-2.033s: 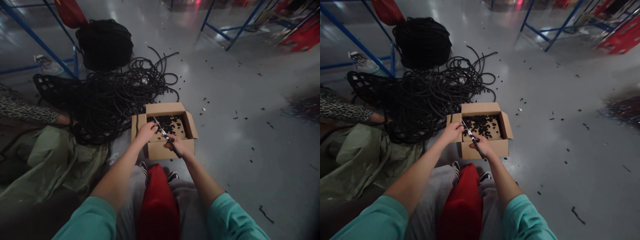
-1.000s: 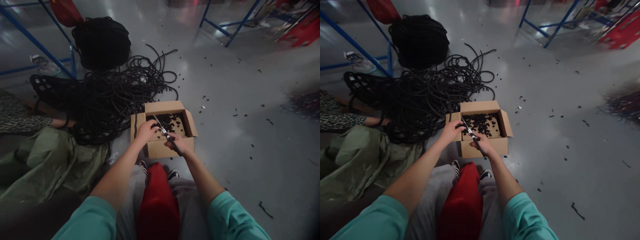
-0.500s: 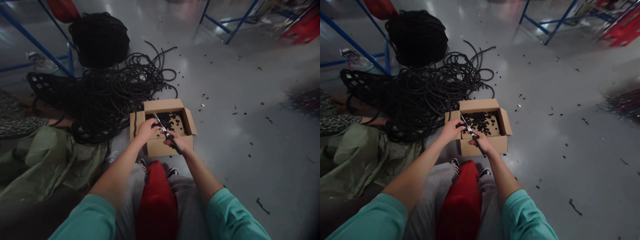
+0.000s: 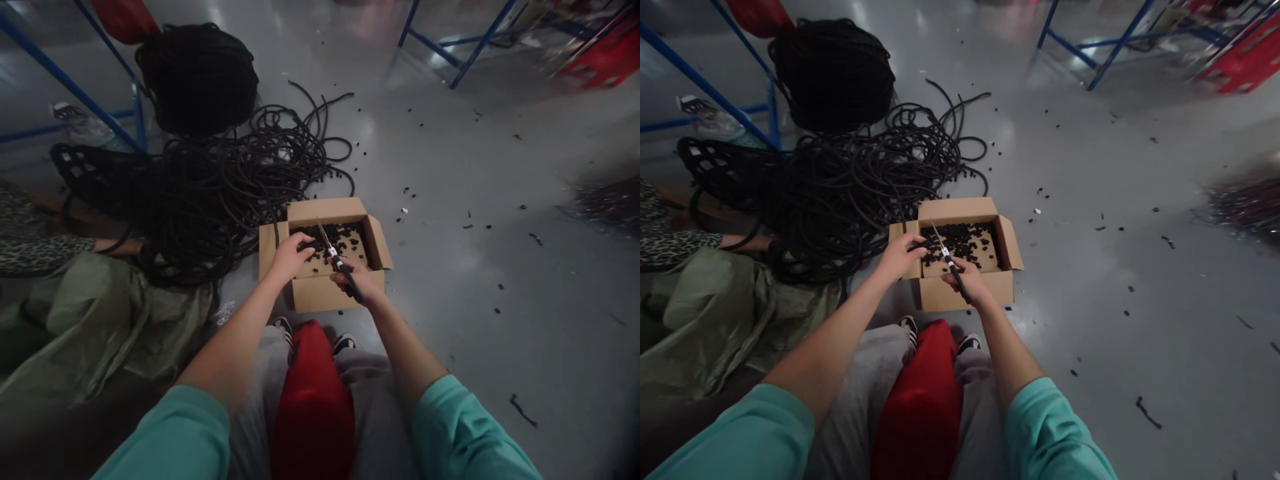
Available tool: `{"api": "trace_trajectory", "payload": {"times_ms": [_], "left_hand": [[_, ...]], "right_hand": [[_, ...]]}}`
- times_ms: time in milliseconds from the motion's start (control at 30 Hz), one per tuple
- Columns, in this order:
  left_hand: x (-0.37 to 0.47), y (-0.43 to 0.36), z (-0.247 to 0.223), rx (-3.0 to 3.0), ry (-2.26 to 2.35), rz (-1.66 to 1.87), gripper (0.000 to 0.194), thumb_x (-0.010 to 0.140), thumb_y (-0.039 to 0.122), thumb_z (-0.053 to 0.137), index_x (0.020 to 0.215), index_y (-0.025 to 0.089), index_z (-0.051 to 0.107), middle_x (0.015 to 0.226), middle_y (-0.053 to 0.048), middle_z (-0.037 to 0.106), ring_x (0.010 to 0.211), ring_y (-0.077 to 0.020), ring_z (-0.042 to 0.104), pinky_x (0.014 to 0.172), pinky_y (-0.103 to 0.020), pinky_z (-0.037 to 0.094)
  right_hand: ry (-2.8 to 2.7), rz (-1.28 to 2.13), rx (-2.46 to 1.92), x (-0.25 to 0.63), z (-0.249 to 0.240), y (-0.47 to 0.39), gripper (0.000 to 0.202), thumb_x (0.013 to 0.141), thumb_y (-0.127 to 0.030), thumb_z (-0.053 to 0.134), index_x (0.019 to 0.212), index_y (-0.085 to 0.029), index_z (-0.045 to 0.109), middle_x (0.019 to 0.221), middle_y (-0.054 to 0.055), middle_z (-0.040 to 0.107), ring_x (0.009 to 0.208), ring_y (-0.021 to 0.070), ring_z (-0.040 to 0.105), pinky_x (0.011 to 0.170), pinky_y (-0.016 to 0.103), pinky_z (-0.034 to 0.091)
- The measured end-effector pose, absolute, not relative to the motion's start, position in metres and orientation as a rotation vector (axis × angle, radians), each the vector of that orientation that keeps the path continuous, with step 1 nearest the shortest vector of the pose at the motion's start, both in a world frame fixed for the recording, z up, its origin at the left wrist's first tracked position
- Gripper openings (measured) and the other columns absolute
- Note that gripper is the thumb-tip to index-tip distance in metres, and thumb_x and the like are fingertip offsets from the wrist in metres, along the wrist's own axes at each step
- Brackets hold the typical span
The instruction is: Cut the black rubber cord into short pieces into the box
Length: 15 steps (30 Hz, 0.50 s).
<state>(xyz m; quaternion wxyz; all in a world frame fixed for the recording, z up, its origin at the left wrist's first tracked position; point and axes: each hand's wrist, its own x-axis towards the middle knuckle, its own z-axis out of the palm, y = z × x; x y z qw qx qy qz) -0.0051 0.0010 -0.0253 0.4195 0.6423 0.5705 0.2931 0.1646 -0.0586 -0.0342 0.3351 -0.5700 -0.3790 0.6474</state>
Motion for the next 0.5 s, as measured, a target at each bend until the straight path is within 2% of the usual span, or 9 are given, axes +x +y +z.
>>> {"api": "trace_trajectory", "payload": {"times_ms": [200,367,500], "left_hand": [[-0.001,-0.001,-0.030,1.192,1.313,0.870,0.030,0.064,0.011,0.057,0.093,0.014,0.060,0.091,-0.005,0.065,0.075,-0.0112,0.059,0.073,-0.027,0.046],[0.007,-0.008,-0.020,1.036,1.306,0.744,0.031,0.068,0.011,0.055,0.099,0.012,0.058,0.060,0.003,0.056,0.043,-0.0056,0.046,0.048,-0.021,0.038],[0.008,-0.008,-0.021,1.021,1.355,0.740,0.018,0.068,0.009,0.057,0.086,0.012,0.056,0.056,0.004,0.054,0.038,-0.0047,0.044,0.044,-0.020,0.034]], "right_hand": [[-0.958,1.636,-1.523,0.166,-0.038,-0.059,0.053,0.054,-0.024,0.061,0.106,-0.013,0.055,0.048,-0.008,0.043,0.040,0.0065,0.038,0.040,0.020,0.028],[-0.968,1.649,-1.557,0.167,-0.036,-0.059,0.054,0.055,-0.027,0.062,0.106,-0.014,0.054,0.048,-0.008,0.043,0.040,0.0067,0.039,0.040,0.020,0.028],[-1.014,1.638,-1.596,0.167,-0.033,-0.059,0.053,0.054,-0.029,0.063,0.105,-0.014,0.055,0.049,-0.008,0.043,0.040,0.0065,0.038,0.040,0.021,0.028]]}}
